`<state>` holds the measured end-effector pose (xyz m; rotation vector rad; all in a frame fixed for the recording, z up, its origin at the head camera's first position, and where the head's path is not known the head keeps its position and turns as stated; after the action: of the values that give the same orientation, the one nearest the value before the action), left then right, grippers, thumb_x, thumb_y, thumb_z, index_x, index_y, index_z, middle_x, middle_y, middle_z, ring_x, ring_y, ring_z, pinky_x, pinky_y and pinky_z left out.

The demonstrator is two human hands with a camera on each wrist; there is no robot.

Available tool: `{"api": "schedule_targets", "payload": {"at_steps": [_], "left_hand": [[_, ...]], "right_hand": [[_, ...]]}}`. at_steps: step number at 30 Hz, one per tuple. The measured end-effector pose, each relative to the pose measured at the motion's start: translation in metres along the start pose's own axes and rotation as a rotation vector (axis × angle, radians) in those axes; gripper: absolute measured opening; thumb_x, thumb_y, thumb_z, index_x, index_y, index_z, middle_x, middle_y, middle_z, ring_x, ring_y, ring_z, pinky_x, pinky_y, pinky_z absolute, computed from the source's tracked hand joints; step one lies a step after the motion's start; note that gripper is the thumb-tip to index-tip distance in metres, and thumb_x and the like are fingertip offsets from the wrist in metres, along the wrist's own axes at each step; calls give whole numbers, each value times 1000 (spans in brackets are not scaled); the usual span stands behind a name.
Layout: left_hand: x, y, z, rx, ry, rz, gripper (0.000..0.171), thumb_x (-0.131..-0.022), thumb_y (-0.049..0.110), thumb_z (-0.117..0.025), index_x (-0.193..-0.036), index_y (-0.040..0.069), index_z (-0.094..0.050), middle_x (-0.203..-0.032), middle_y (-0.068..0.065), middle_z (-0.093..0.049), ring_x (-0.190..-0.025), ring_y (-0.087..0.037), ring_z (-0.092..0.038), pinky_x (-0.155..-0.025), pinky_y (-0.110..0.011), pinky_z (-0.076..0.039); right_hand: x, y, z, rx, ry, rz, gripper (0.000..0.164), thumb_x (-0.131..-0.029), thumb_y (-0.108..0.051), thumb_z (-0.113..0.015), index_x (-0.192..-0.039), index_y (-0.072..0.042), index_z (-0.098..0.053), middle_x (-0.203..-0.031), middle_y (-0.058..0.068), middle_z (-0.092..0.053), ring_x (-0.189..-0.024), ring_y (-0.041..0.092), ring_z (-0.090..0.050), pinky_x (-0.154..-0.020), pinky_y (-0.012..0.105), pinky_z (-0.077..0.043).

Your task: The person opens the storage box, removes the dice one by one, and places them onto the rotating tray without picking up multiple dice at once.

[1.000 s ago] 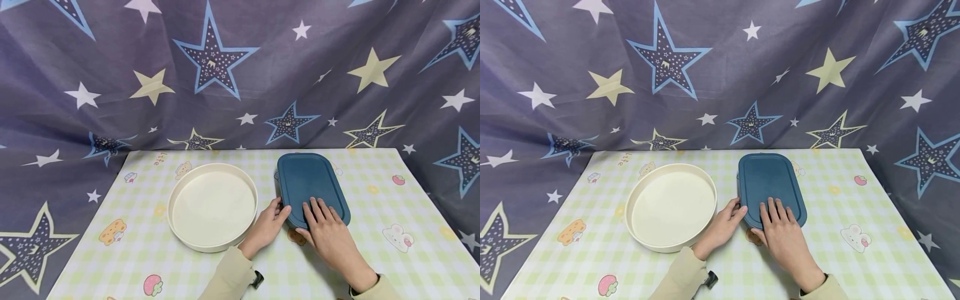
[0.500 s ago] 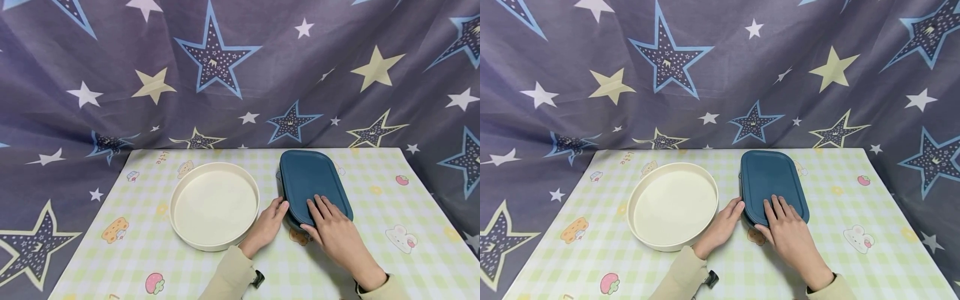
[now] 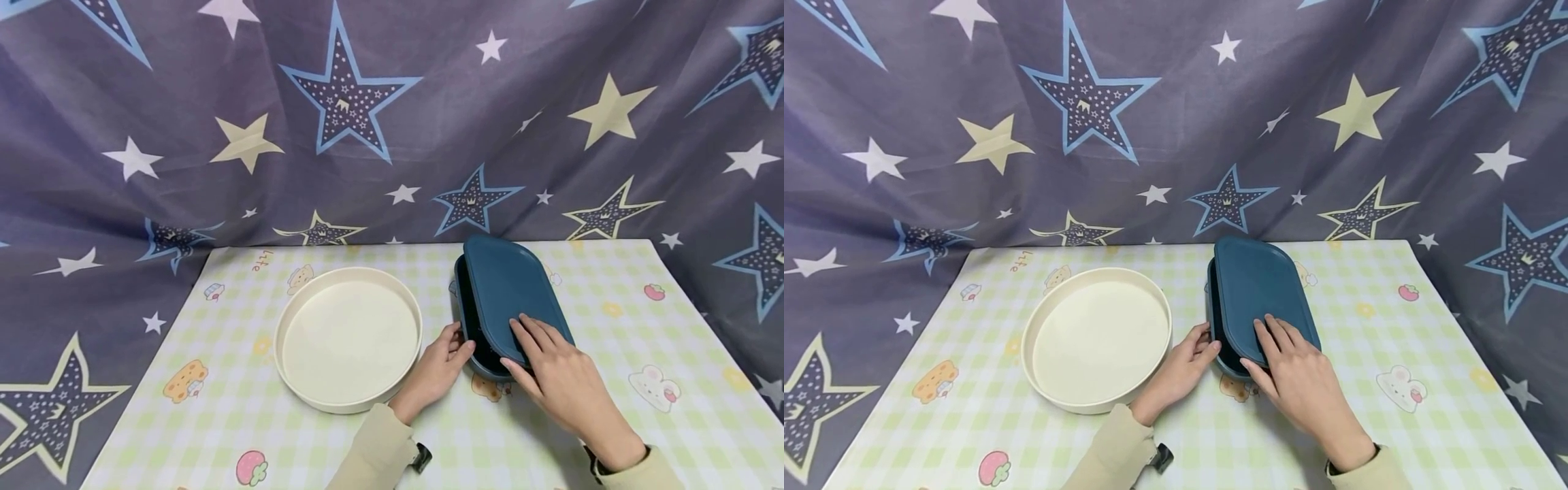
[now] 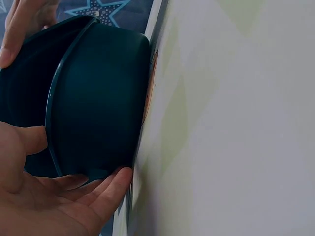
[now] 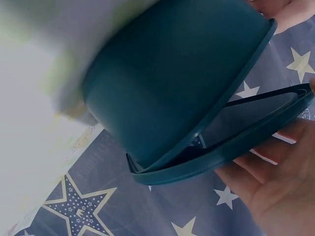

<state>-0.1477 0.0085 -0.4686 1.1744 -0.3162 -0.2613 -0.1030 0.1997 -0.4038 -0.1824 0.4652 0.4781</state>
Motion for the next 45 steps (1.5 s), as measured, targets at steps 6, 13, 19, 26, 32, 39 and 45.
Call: {"api": "schedule_targets", "payload": {"at_steps": [6, 13, 19, 26, 32, 39, 45], "left_hand": [[0, 1, 1, 7, -3, 5, 64, -106, 44, -43, -155, 5, -29, -142, -21, -53, -128, -30, -57, -108, -44, -49], [-1, 1, 1, 22, 0, -16, 64, -106, 41, -46, -154, 1, -31, -141, -24, -53, -127, -32, -57, -109, -44, -49], [-1, 0, 0, 33, -4, -14, 64, -105, 40, -47, -153, 1, -31, -140, -23, -55, -126, -31, -58, -108, -42, -49], [-1, 0, 0, 47, -6, -17, 65, -105, 41, -48, -153, 0, -32, -140, -23, -55, -126, -31, -58, -108, -42, -50], [-2, -1, 0, 56, -7, -23, 65, -105, 40, -49, -153, 0, -32, -139, -22, -55, -125, -30, -59, -107, -41, -51], [-2, 0, 0, 56, -5, -37, 64, -105, 38, -50, -152, -1, -33, -138, -22, -57, -124, -29, -60, -106, -40, -52], [-1, 2, 0, 41, 7, -24, 63, -105, 37, -50, -153, 0, -33, -138, -20, -57, -123, -27, -61, -105, -39, -52]], "right_hand": [[-2, 0, 4, 5, 9, 2, 57, -99, -46, -56, -136, -3, -58, -133, 18, -60, -119, 34, -58, -68, 49, -62], [-2, 5, 13, -8, 80, -2, 53, -105, -41, -43, -135, 1, -57, -132, 17, -61, -116, 34, -60, -69, 51, -62], [1, 12, 19, -40, 108, -28, 46, -97, -25, -56, -136, -1, -55, -130, 16, -61, -114, 33, -61, -70, 52, -61], [3, 12, 24, -79, 142, -47, 44, -98, -22, -56, -137, -2, -55, -130, 14, -62, -113, 31, -62, -75, 53, -60], [2, 12, 28, -99, 161, -53, 44, -103, -29, -46, -135, -1, -56, -125, 17, -64, -111, 33, -63, -83, 52, -59], [3, 12, 38, -144, 246, -119, 40, -100, -22, -52, -134, -1, -57, -119, 17, -66, -103, 31, -65, -81, 45, -52], [5, 14, 44, -173, 257, -214, 48, -93, -8, -58, -141, -3, -51, -124, 18, -65, -101, 33, -66, -81, 44, -52]]}}
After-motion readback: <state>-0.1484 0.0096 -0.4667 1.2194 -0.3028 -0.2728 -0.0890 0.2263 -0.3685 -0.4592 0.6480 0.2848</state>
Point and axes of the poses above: each hand's wrist, its own x-axis away from the middle knuckle, its own z-axis out of the back of the hand, y = z × x, the point moved 3 cm from there along -x, towards the middle knuckle
